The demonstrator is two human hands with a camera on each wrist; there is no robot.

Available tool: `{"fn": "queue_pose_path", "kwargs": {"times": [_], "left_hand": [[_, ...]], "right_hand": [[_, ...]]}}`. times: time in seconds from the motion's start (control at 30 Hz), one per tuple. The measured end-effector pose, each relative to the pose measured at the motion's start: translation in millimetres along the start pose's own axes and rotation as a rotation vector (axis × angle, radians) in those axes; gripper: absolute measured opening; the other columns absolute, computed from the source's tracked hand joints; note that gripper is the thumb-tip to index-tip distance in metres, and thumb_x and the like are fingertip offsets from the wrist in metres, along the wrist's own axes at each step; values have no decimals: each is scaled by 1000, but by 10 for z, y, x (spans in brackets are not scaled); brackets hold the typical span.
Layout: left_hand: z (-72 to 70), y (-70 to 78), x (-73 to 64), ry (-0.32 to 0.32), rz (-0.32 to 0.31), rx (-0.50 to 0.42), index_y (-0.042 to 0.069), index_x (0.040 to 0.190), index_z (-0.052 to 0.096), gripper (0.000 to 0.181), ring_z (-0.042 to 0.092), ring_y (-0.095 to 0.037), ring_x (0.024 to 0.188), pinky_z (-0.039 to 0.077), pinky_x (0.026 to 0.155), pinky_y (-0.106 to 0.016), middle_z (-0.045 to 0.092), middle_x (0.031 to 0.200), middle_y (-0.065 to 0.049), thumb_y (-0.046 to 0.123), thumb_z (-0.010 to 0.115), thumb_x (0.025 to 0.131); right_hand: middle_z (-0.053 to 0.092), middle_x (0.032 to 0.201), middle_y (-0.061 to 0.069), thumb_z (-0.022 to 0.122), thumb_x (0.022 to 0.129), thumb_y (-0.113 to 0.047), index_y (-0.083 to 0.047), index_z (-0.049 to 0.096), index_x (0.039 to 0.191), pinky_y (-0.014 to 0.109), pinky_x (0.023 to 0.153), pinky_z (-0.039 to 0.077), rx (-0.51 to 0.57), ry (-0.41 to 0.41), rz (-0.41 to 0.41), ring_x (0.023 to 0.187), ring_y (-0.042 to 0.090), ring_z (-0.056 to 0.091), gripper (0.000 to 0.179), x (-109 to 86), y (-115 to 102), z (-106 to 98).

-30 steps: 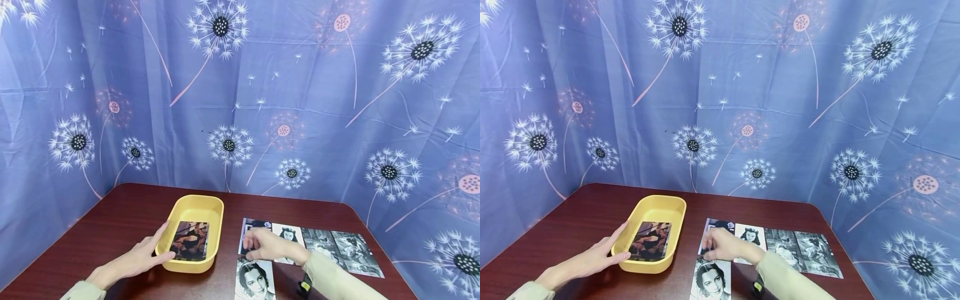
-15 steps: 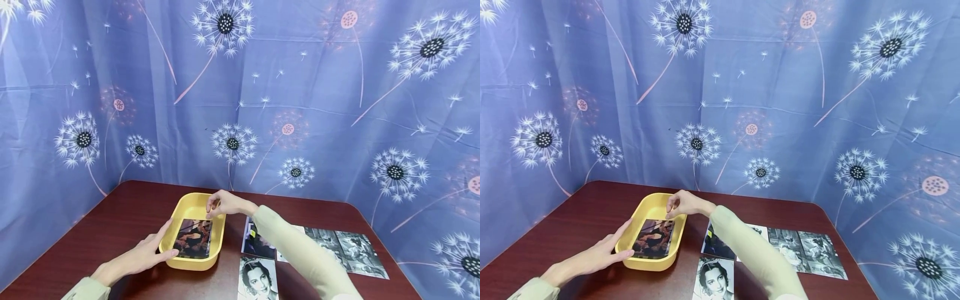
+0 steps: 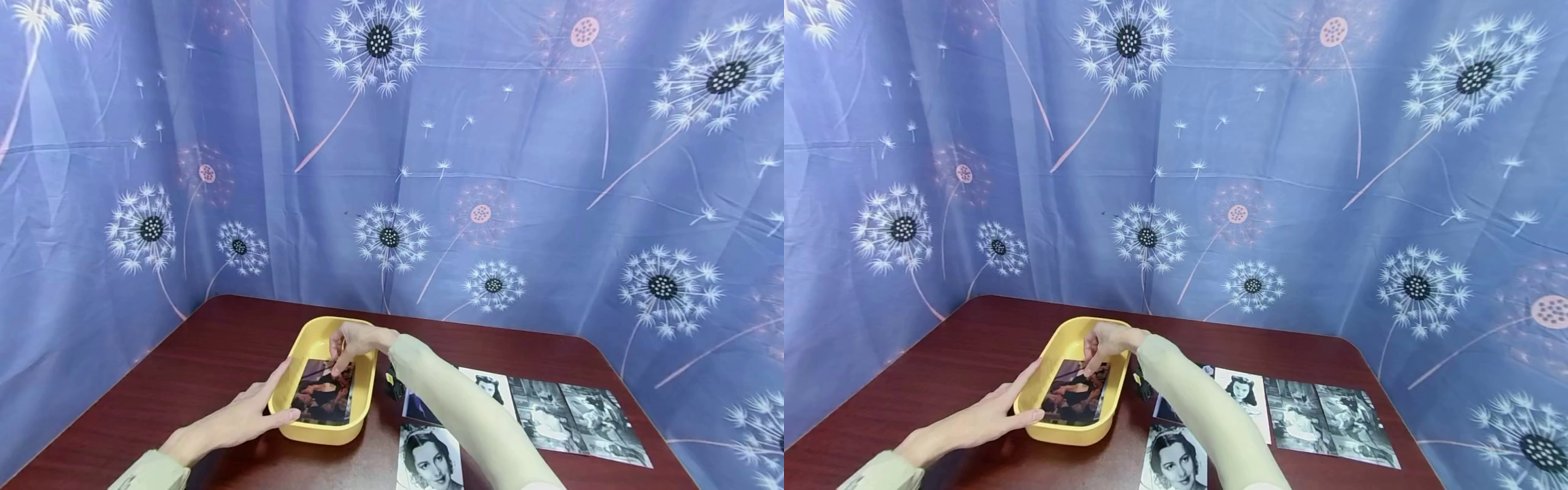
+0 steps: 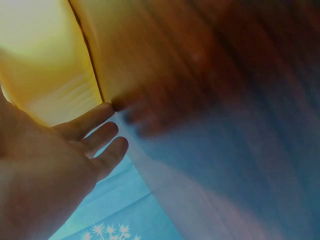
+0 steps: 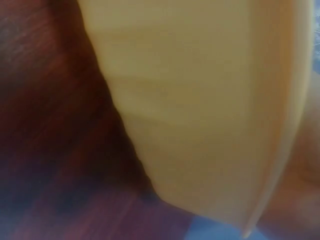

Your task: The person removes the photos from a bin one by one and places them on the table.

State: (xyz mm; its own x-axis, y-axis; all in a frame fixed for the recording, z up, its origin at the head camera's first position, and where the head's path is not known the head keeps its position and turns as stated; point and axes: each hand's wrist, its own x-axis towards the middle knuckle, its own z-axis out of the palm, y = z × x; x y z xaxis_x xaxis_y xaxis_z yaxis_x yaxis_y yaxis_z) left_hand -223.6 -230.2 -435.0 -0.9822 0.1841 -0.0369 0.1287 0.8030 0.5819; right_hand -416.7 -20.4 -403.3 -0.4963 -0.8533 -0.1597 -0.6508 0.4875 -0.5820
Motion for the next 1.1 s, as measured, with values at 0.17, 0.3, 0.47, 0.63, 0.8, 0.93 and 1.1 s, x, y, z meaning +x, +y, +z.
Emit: {"fn": "queue_pose_path", "kwargs": {"times": [0.17, 0.3, 0.47, 0.63, 0.8, 0.93, 1.1], "left_hand": [[-2, 9, 12, -7, -9, -11, 26, 157, 6, 93, 43, -44, 127, 41, 91, -61, 39, 143, -28, 59, 59, 88], [-7, 13, 15, -5, -9, -17, 26, 157, 5, 94, 43, -43, 128, 41, 92, -61, 39, 143, -27, 59, 59, 88], [-12, 22, 8, 4, -2, -19, 25, 157, 6, 94, 43, -44, 128, 41, 92, -62, 39, 144, -27, 58, 60, 88], [-20, 31, -7, 3, 1, -10, 25, 157, 6, 93, 42, -45, 129, 40, 92, -63, 38, 145, -28, 58, 59, 88], [-23, 33, -13, 3, 2, -3, 25, 157, 6, 93, 43, -46, 128, 40, 92, -63, 39, 143, -30, 56, 60, 88], [-15, 27, -8, 5, 6, -11, 24, 157, 7, 93, 42, -45, 129, 40, 93, -63, 39, 143, -29, 57, 60, 88], [-16, 30, -5, -3, 7, -22, 23, 157, 7, 94, 41, -46, 130, 39, 93, -64, 38, 145, -29, 57, 60, 88]], "right_hand": [[56, 71, -12, 87, 69, -15, -5, 69, 87, 15, 61, 38, -29, -20, 45, 64, 1, 45, 28, 16, 1, 43], [58, 78, -8, 88, 68, -19, -10, 67, 92, 16, 64, 41, -65, -23, 87, 69, 3, 47, 34, 50, -14, 73], [61, 88, -8, 90, 66, -28, -16, 66, 96, 17, 68, 42, -164, -9, 133, 76, 4, 50, 40, 105, -28, 108], [58, 83, -11, 90, 65, -32, -18, 66, 92, 15, 65, 40, -273, 0, 145, 74, 4, 47, 39, 135, -41, 132], [56, 78, -11, 88, 68, -31, -17, 67, 91, 16, 61, 37, -254, -10, 149, 69, 4, 45, 34, 127, -53, 129], [58, 85, -8, 88, 69, -29, -15, 65, 97, 18, 66, 40, -217, -14, 169, 74, 6, 47, 39, 108, -55, 132], [57, 86, -7, 88, 69, -27, -15, 60, 96, 19, 67, 41, -196, 12, 190, 74, 7, 47, 41, 98, -44, 139]]}}
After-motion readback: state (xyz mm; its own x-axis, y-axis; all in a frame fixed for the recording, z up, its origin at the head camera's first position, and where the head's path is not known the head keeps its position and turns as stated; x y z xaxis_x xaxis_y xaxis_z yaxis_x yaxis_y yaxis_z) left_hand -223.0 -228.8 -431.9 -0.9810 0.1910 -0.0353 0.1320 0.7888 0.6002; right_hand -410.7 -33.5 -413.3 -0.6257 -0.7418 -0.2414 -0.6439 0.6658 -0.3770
